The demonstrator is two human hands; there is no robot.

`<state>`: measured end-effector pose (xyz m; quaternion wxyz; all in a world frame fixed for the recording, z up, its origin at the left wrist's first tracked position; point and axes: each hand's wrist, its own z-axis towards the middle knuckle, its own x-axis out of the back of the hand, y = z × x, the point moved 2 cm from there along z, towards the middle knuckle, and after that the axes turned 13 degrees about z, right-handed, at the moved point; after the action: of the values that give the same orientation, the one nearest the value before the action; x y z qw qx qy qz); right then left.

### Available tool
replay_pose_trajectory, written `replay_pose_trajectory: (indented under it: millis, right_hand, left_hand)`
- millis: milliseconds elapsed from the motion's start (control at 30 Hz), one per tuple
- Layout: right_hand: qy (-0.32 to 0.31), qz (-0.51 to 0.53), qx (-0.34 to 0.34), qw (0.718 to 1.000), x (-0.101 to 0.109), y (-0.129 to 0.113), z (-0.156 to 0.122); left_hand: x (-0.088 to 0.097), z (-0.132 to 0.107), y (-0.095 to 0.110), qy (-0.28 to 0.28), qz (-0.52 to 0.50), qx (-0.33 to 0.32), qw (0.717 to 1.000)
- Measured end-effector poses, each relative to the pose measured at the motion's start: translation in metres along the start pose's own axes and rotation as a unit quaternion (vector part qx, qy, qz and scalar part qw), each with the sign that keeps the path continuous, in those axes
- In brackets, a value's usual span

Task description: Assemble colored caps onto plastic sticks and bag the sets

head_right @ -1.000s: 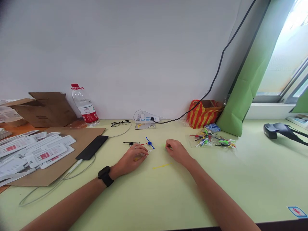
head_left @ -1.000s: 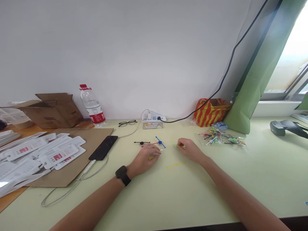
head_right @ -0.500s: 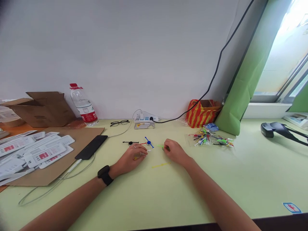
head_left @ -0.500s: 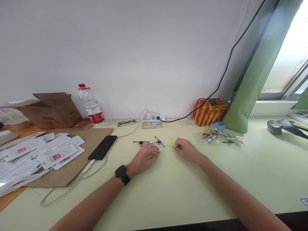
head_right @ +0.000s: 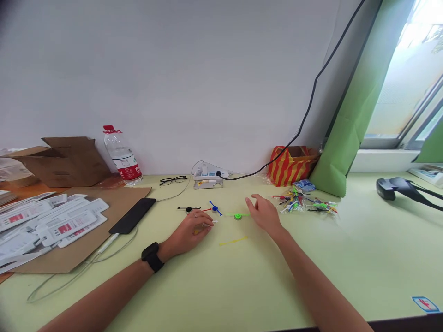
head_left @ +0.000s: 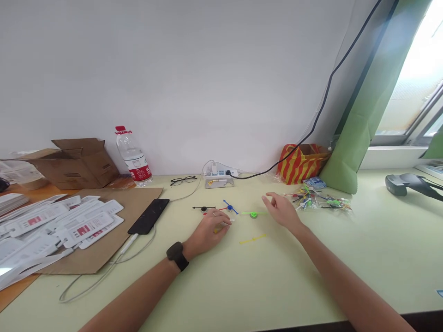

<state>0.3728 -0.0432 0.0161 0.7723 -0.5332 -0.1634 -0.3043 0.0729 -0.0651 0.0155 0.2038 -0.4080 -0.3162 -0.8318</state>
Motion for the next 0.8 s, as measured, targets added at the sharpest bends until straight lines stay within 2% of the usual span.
replay_pose_trajectory:
  millis: [100, 200, 267, 333, 500, 567, 800]
  right_hand:
    - [-0.015, 0.005, -0.049, 0.999, 0.008, 0.006, 0.002]
    - [-0.07, 0.063, -0.052, 0.994, 0.006, 0.005, 0.0]
    - [-0.08, 0.095, -0.055, 0.991, 0.005, 0.003, -0.001]
    - [-0.067, 0.112, -0.06, 0.99, 0.006, 0.001, 0.002]
    - [0.02, 0.186, -0.041, 0.981, 0.013, -0.004, 0.007]
    - [0.024, 0.186, -0.037, 0.982, 0.013, -0.005, 0.006]
    - [-0.059, 0.148, -0.011, 0.987, 0.006, -0.008, 0.004]
  left_hand:
    - [0.0, 0.0, 0.001, -0.006, 0.001, -0.005, 1.0]
    - [0.0, 0.0, 0.001, 0.001, 0.001, -0.002, 1.0]
    - [-0.001, 0.0, 0.0, 0.0, 0.0, 0.0, 1.0]
    - [-0.001, 0.0, 0.0, -0.003, 0.004, -0.001, 1.0]
    - [-0.001, 0.0, -0.001, 0.012, 0.017, -0.005, 1.0]
    - [-0.001, 0.0, -0.002, 0.018, 0.015, -0.004, 1.0]
    - [0.003, 0.002, -0.002, 0.023, 0.015, -0.005, 1.0]
